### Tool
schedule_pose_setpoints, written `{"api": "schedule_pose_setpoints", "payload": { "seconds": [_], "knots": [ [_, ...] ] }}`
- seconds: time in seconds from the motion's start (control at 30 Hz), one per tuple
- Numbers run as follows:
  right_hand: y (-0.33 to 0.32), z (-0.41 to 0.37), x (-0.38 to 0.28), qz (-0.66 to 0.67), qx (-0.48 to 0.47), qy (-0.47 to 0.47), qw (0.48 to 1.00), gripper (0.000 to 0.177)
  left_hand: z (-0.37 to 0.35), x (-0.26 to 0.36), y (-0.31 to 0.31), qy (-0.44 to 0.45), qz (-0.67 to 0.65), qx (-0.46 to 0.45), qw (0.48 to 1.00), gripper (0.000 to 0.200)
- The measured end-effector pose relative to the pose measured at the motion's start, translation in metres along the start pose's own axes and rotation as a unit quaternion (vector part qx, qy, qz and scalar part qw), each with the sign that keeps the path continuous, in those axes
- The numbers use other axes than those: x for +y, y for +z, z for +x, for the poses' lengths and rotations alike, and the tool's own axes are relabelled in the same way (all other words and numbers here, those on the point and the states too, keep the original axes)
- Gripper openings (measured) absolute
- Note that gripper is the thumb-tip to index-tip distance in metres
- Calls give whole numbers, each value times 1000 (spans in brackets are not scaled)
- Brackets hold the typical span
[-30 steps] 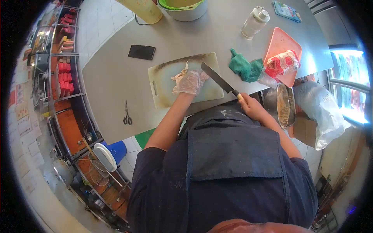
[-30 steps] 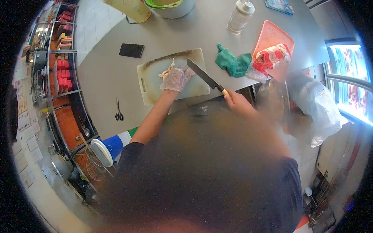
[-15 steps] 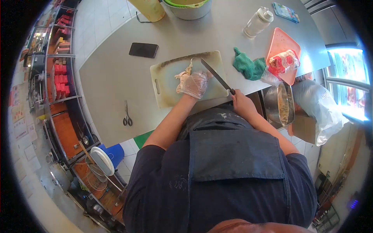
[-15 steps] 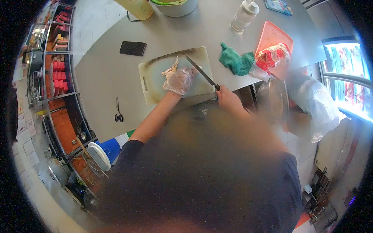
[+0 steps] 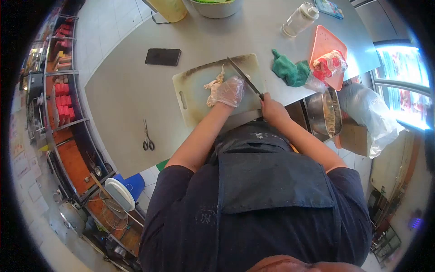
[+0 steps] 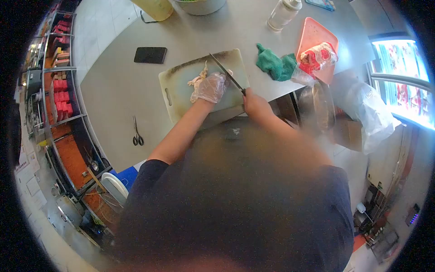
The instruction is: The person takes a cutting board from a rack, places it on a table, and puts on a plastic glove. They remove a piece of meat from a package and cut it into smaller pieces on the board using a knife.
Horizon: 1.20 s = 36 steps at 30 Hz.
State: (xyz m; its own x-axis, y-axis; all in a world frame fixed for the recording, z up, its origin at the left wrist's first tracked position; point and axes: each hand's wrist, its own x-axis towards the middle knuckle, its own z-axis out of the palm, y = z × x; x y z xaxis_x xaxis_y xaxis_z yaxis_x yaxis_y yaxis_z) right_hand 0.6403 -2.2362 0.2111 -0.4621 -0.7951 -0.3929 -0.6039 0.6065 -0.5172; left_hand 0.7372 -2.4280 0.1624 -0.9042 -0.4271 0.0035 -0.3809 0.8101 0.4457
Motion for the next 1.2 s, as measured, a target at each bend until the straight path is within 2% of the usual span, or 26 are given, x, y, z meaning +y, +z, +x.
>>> {"api": "schedule_pose_setpoints", "payload": {
  "seconds": [0.1,0.23,0.33,0.43,0.5,0.6,0.7,0.8,0.9,1.0,1.1,1.2],
  "knots": [
    [-5,-15,2,-3,-2,15,1000,26,-1,1,-1,15,-37,37,999,17],
    [1,-52,29,-35,-35,86,995,26,-1,1,-5,12,2,22,1000,13],
    [3,-27,12,-5,-21,41,999,27,-4,3,2,2,9,2,1000,11],
    [-2,9,-5,27,-4,39,999,30,1,-2,14,-5,-12,7,1000,13],
    [-3,-12,8,17,-27,64,997,29,3,-1,8,-8,-37,8,999,14],
    [-8,-59,36,18,-34,70,997,28,3,12,-14,-53,25,-50,997,16],
    [-9,-73,46,-6,-64,88,994,27,4,5,-9,-13,-13,-28,999,26],
    [-13,-68,51,25,-41,57,997,28,-3,4,-13,-59,-50,7,997,18],
    [-13,-64,53,75,-13,40,996,29,-7,-11,-10,-54,-26,40,997,14],
    [-22,-69,44,64,-27,52,996,30,-15,-10,-12,-5,7,66,998,12],
    [-22,-67,35,45,-31,39,998,28,-17,13,-25,-46,92,-45,994,11],
    [-12,-50,29,53,-47,16,997,28,-28,7,-18,-44,54,-20,997,12]
  ]
}}
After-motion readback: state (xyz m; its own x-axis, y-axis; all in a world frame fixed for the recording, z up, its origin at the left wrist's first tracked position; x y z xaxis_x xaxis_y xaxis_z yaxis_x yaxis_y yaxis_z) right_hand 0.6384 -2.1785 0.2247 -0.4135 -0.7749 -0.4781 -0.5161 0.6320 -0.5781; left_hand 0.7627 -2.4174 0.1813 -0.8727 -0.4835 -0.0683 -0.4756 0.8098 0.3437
